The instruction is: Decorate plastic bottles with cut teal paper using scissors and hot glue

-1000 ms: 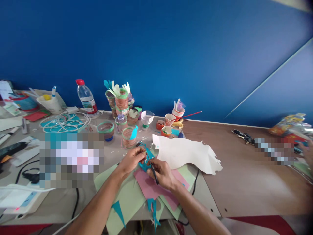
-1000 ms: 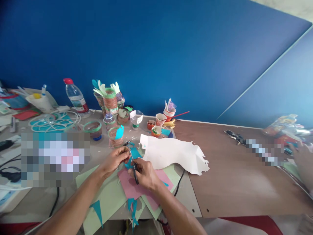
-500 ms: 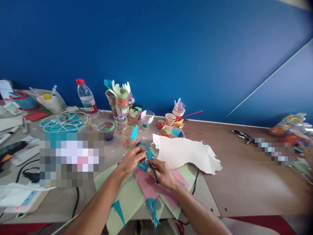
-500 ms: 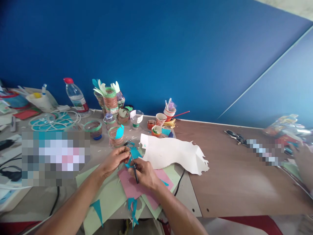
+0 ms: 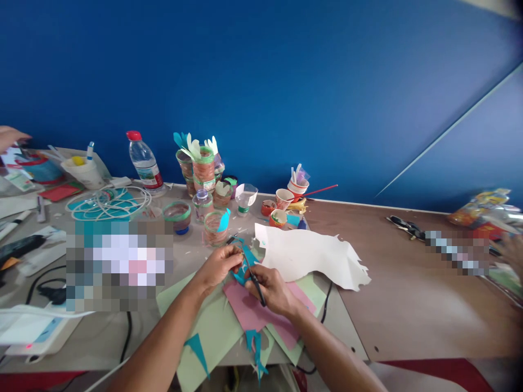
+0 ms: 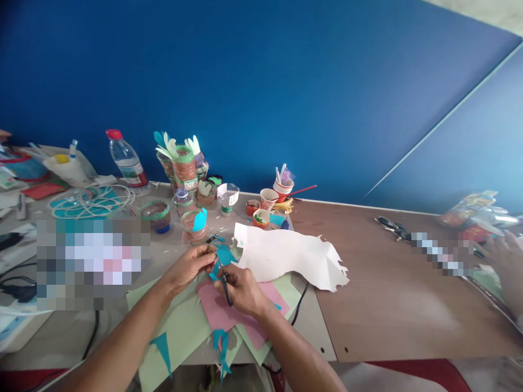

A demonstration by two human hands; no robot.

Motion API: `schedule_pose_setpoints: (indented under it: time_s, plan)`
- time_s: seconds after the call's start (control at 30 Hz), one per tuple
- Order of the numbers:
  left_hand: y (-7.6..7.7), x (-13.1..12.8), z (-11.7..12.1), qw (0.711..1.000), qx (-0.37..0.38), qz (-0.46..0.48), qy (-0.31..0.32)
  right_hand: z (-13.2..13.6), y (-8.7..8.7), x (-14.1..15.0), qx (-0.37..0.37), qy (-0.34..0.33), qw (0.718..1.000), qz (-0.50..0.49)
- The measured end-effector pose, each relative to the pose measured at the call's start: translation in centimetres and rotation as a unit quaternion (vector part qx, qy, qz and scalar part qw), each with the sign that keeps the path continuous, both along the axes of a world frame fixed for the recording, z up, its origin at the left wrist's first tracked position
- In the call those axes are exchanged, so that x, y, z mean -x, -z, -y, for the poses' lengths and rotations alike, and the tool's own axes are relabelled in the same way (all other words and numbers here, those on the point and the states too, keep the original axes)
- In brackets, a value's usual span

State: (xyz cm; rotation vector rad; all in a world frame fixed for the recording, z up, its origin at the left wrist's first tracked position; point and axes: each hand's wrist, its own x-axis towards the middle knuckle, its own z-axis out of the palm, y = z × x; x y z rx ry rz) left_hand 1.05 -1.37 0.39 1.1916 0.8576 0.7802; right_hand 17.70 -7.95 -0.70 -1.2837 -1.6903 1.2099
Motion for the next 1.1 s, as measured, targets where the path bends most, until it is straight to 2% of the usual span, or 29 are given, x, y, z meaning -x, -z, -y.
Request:
schedule_pose_setpoints:
  time_s: [0.3,0.5,0.7,0.8,1.1]
  plan:
    - [-0.2,0.5,-0.3,1.000,0.000,0.006,-0.022,0.0,-0.1,-0.1,-0.013,-0.002,1.000,0.016]
    - [0.2,0.3,-0.3,0.999,0.010,0.018,-0.030,0.1,0.2,0.1,-0.012,-0.002,1.000,0.012]
    - [0.9,0.0,-0.2,0.999,0.007,0.030,-0.032,0.0,0.6,0.7,-0.001,0.013,0.999,-0.051]
    - [1.1,-0.1,-0.1,0.999,0.004,0.036,-0.034,0.0,0.8,0.9,-0.013,0.013,0.999,-0.051]
    - [0.7,-0.9,0.6,0.997,0.020,0.055,-0.042,0.0,1.3,1.1,-0.046,0.014,0.996,-0.077]
